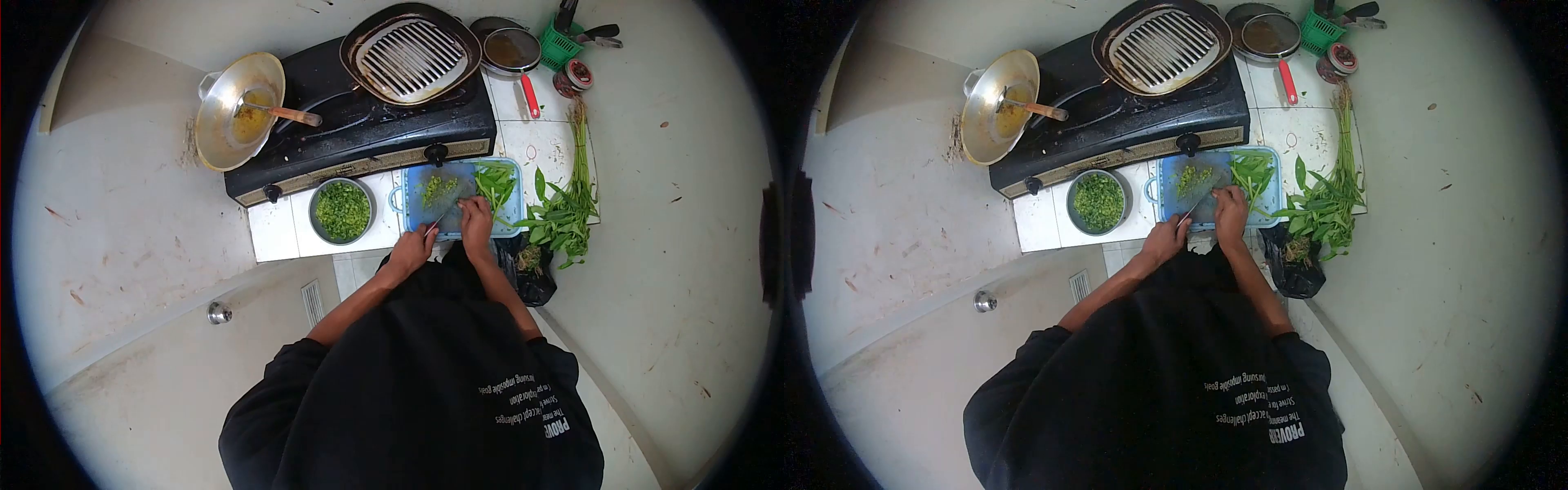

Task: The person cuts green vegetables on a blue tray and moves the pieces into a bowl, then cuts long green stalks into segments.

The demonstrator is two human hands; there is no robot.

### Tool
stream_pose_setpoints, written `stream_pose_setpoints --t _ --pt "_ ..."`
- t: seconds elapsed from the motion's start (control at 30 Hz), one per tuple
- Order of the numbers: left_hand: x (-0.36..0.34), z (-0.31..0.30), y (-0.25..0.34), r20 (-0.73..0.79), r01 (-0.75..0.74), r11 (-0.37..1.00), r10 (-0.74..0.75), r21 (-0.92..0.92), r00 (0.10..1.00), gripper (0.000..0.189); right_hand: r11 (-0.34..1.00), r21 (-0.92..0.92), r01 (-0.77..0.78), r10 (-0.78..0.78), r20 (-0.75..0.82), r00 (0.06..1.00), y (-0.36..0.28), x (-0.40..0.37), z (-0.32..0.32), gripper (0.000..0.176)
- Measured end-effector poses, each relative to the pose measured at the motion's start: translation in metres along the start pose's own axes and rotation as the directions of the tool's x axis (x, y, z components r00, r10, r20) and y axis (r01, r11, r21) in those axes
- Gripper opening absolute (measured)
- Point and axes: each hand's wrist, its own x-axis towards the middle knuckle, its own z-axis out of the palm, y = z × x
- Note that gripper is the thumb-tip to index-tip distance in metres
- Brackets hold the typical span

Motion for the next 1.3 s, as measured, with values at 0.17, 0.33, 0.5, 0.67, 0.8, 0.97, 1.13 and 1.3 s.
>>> stream_pose_setpoints --t 0.17,0.33,0.5,0.67,0.8,0.97,1.13,1.3 --pt "-0.002 0.003 0.002 -0.019 -0.019 0.999 0.019 -0.029 1.0 0.042 0.999 0.015 -0.049 0.049 0.014 0.999 0.003 -0.001 0.003 0.014" --pt "0.0 0.009 0.0 -0.023 -0.017 1.0 0.017 -0.018 1.0 0.042 0.997 0.061 -0.042 0.043 -0.02 0.999 -0.001 -0.001 -0.001 0.012" --pt "0.0 0.01 -0.001 -0.039 -0.024 1.0 0.024 -0.002 0.999 0.042 0.995 0.089 -0.042 0.044 -0.011 0.999 -0.002 -0.001 -0.004 0.012" --pt "0.0 0.005 0.002 -0.032 -0.025 1.0 0.025 0.003 0.999 0.042 0.999 0.027 -0.039 0.039 -0.002 0.999 0.001 -0.001 0.0 0.012" --pt "-0.005 0.001 0.002 -0.029 -0.033 0.999 0.033 -0.004 0.999 0.041 1.0 0.009 0.009 -0.009 -0.019 1.0 0.001 0.001 -0.002 0.014" --pt "0.001 0.003 0.002 -0.048 -0.048 0.999 0.049 0.024 0.998 0.041 0.998 -0.033 0.046 -0.047 -0.027 0.999 -0.002 0.002 -0.004 0.018" --pt "0.016 0.008 0.004 -0.024 0.011 0.997 -0.009 0.074 1.0 0.04 0.999 -0.031 0.042 -0.042 -0.021 0.999 0.0 0.0 -0.002 0.018" --pt "-0.007 0.005 -0.012 -0.073 -0.061 0.995 0.067 0.072 0.995 0.04 0.999 -0.037 0.022 -0.023 -0.01 1.0 -0.003 0.003 -0.006 0.013"
